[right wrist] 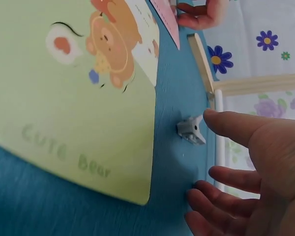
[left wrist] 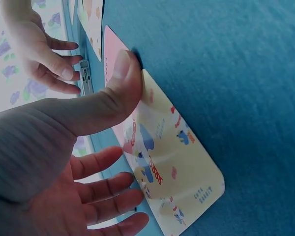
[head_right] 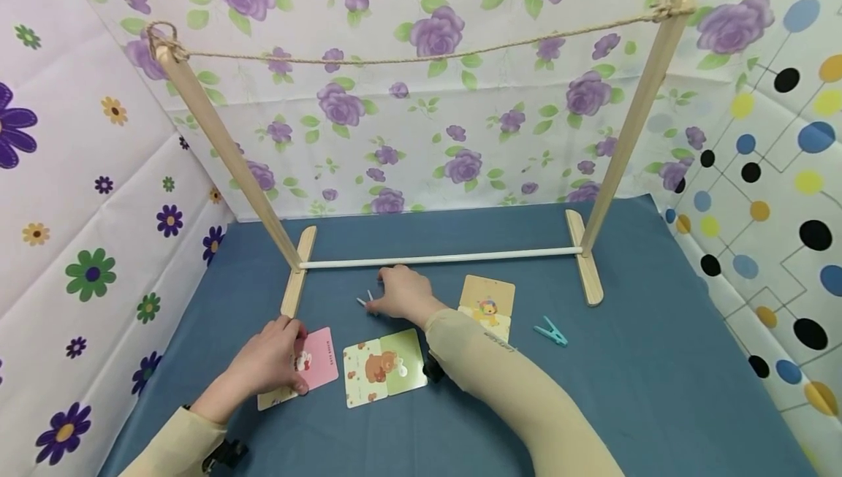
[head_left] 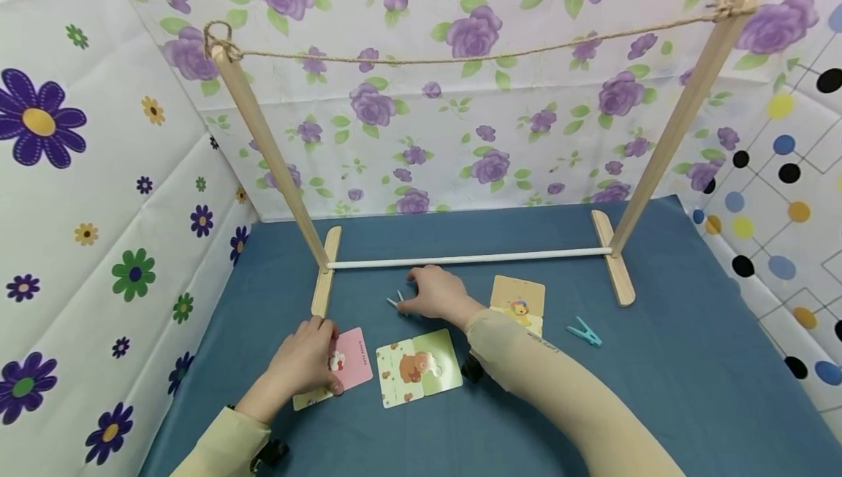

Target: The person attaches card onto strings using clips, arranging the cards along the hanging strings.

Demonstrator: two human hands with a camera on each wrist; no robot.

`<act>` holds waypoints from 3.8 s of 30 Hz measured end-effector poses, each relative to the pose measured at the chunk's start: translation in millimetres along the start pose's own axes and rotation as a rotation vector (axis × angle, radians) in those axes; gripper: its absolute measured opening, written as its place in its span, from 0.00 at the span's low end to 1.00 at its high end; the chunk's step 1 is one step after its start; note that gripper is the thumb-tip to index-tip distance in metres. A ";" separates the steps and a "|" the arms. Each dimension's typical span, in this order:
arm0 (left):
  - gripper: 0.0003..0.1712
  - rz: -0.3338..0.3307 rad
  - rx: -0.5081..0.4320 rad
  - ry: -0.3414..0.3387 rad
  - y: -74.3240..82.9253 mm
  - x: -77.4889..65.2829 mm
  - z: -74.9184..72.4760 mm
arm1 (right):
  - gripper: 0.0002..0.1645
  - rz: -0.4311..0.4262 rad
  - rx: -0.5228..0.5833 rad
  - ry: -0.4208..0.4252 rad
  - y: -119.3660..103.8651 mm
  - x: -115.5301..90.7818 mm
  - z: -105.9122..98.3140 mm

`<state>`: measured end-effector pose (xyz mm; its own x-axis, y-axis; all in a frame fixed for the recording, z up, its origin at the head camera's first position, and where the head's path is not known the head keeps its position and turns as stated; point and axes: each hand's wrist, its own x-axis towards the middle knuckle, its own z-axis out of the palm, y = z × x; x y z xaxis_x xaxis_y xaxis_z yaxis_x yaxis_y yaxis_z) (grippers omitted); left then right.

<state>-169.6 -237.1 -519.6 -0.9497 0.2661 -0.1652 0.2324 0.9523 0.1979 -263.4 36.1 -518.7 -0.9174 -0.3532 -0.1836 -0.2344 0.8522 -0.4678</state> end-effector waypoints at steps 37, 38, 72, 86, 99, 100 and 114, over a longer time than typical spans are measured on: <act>0.57 -0.031 0.016 -0.094 8.2 14.1 -6.9 | 0.40 0.123 -0.136 0.048 -30.7 17.8 26.9; 0.57 -0.032 0.016 -0.092 8.6 14.0 -7.2 | 0.39 0.126 -0.134 0.047 -30.5 18.3 26.8; 0.58 -0.043 0.024 -0.066 10.0 12.5 -4.3 | 0.54 0.169 -0.119 0.037 -37.0 14.3 23.3; 0.58 -0.015 0.030 -0.065 7.2 10.8 -3.2 | 0.56 0.192 -0.083 -0.011 -39.6 13.1 21.1; 0.58 0.022 -0.009 -0.046 4.7 5.2 -8.8 | 0.48 0.182 -0.083 -0.008 -39.0 12.3 21.8; 0.58 0.021 -0.016 -0.047 4.8 5.3 -9.2 | 0.48 0.181 -0.083 -0.007 -38.6 12.6 22.1; 0.55 0.055 -0.003 -0.048 5.1 4.3 -11.3 | 0.35 0.152 -0.091 -0.023 -32.7 19.1 21.2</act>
<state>-174.8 -232.8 -508.4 -0.9243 0.3247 -0.2005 0.2828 0.9356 0.2112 -266.5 -6.6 -525.2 -0.9370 -0.2251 -0.2670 -0.1224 0.9277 -0.3527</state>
